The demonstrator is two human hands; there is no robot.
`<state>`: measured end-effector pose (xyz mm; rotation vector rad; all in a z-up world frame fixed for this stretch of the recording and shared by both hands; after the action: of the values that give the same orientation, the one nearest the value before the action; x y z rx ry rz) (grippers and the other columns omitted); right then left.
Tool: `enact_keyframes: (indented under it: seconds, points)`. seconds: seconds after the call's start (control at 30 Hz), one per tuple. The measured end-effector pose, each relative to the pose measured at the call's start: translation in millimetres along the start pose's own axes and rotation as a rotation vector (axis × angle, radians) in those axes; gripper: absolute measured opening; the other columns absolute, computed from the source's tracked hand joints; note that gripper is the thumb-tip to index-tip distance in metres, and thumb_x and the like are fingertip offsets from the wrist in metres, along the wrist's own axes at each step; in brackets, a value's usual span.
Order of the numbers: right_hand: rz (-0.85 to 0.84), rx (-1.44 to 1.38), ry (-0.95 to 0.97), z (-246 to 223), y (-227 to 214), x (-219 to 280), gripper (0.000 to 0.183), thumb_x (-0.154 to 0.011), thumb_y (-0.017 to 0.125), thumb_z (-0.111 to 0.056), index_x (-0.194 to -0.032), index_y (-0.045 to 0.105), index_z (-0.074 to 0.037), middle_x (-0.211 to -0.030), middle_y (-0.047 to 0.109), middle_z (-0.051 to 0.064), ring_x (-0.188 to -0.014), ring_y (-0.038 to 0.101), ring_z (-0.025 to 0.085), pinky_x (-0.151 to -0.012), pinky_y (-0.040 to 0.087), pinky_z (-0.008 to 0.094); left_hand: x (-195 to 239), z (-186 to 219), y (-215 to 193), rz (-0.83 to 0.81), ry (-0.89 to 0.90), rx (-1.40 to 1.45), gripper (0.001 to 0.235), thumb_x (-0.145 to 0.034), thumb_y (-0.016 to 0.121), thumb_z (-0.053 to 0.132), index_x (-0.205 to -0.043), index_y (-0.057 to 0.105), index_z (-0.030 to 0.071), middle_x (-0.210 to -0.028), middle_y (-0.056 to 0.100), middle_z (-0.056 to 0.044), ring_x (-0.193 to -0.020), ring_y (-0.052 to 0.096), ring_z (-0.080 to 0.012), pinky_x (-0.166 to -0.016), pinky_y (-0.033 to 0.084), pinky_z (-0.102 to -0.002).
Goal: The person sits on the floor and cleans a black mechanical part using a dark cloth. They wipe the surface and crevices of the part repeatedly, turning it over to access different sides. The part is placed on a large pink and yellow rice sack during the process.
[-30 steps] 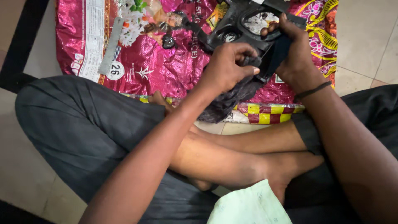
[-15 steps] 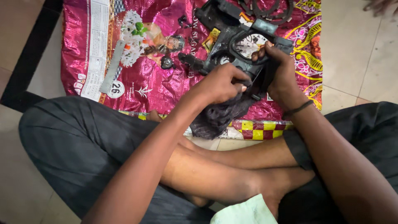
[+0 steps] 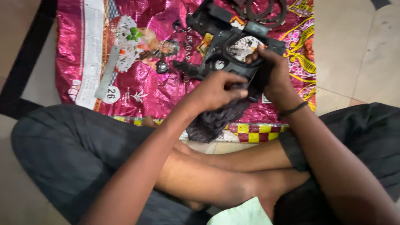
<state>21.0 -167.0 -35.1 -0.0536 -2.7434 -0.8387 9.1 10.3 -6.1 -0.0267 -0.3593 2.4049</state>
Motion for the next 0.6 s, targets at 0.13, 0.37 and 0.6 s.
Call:
enact_keyframes:
  seconds: [0.13,0.37,0.6]
  points:
    - [0.042,0.032,-0.016,3,-3,-2,0.02,-0.097,0.064,-0.026,-0.09,0.061,-0.006,-0.087,0.067,0.009,-0.087,0.064,0.022,-0.087,0.052,0.034,11,2,8,-0.061,0.001,-0.184,0.052,-0.083,0.084,0.024,-0.129,0.068,0.005,-0.114,0.074,-0.021,-0.104,0.071,-0.0202,-0.091,0.054,-0.035]
    - [0.069,0.01,0.004,3,-2,-3,0.02,-0.098,0.062,-0.026,-0.092,0.063,-0.006,-0.087,0.068,0.008,-0.083,0.065,0.019,-0.083,0.052,0.033,4,-12,26,0.121,-0.101,0.11,0.047,-0.085,0.077,0.026,-0.127,0.071,0.007,-0.108,0.079,-0.016,-0.096,0.075,-0.0182,-0.086,0.058,-0.033]
    - [0.155,-0.075,0.111,-2,10,4,0.019,-0.091,0.059,-0.023,-0.092,0.067,-0.006,-0.086,0.071,0.007,-0.079,0.068,0.02,-0.082,0.055,0.035,2,5,14,0.232,-0.065,-0.056,0.028,-0.077,0.083,0.017,-0.1,0.077,0.001,-0.083,0.077,-0.016,-0.072,0.071,-0.0183,-0.069,0.056,-0.034]
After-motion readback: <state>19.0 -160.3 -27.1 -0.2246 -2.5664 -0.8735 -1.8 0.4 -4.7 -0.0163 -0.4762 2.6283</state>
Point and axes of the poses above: each hand's wrist, its own x-axis away from the middle knuckle, its own y-axis out of the palm, z = x × y, the point moved 5 cm from there along -x, towards the middle knuckle
